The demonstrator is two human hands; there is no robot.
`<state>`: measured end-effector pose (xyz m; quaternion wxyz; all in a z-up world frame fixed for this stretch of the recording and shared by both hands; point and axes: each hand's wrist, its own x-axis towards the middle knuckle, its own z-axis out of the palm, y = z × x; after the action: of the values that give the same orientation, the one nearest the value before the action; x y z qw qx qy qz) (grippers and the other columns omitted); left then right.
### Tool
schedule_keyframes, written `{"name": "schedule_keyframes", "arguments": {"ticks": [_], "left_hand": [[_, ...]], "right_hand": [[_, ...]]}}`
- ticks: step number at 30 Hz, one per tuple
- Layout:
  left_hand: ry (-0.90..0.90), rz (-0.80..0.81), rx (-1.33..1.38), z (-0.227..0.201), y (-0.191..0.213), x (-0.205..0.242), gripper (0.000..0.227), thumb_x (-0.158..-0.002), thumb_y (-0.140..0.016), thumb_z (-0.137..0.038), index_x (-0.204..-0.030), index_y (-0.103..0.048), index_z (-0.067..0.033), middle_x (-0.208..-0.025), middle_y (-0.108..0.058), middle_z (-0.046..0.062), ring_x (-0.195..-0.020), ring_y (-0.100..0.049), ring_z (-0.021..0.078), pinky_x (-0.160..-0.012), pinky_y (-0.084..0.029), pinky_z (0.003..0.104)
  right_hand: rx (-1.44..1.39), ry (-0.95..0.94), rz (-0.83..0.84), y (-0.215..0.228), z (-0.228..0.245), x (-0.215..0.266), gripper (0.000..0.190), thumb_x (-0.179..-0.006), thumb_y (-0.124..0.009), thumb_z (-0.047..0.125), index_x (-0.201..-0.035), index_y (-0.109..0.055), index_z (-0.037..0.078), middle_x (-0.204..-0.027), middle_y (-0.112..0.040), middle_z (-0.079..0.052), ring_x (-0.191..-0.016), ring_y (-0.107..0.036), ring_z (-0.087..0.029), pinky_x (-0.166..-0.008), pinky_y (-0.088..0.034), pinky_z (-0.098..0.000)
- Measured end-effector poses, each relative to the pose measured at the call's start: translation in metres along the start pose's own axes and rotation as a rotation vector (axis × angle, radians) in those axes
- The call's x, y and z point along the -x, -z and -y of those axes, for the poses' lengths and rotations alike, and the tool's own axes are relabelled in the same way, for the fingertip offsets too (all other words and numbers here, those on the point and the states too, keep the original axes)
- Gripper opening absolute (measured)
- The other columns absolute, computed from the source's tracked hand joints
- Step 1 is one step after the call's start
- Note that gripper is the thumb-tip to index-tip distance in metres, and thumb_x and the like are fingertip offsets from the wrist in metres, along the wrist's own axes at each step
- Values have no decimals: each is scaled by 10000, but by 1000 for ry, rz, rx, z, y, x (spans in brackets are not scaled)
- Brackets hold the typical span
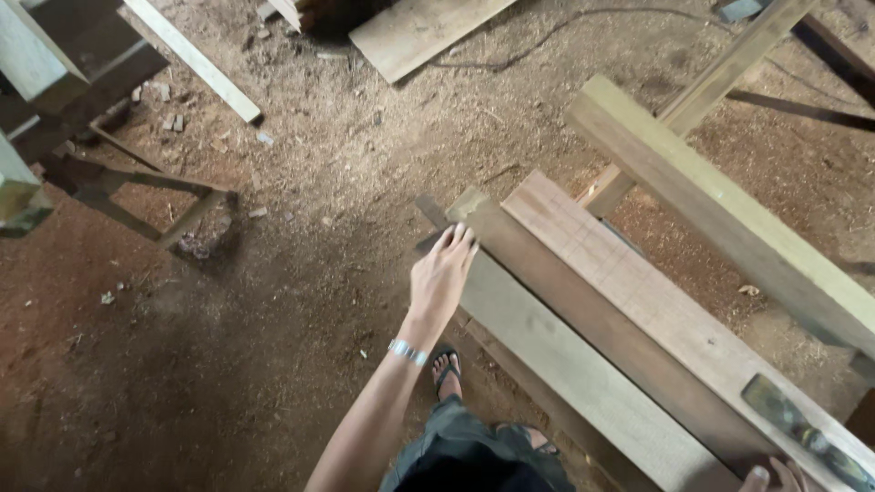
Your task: The person sands wood planks on a workbench using a small sanding block and a metal scraper, handling and moving the items one at a time.
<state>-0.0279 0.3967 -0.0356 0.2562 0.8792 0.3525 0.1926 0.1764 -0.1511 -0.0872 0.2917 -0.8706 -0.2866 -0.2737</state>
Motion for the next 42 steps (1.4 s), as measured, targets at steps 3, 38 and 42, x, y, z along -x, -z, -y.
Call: {"name": "schedule_keyframes", "arguments": {"ticks": [3,38,42], "left_hand": [[-39,-60,21,-4,-4,4,290,-1041,-571,-232,-1241,-699,-65,-1360,-667,78,-1260,-631,220,-954,-574,344],[130,-130,342,12,15,9,268,-1026,-609,-229,-1219,-737,-95,-1174,-744,133,-1046,-735,297,-855,-603,374],[118,-107,445,31,37,46,281,-1012,-626,-187,-1266,-702,-95,-1140,-726,163,-976,-764,278,-746,-595,365]], "right_hand": [[-5,5,17,8,0,0,317,-1142,-563,305,-1159,-617,-7,-1251,-580,-214,-1239,-567,-346,-1168,-451,-457],[209,-66,182,26,9,13,262,-1167,-540,182,-1205,-598,-70,-1308,-606,-298,-1189,-636,-411,-977,-570,-459],[260,19,151,33,10,21,194,-1210,-539,159,-1202,-602,-25,-1316,-625,-227,-1224,-609,-377,-1028,-532,-443]]}}
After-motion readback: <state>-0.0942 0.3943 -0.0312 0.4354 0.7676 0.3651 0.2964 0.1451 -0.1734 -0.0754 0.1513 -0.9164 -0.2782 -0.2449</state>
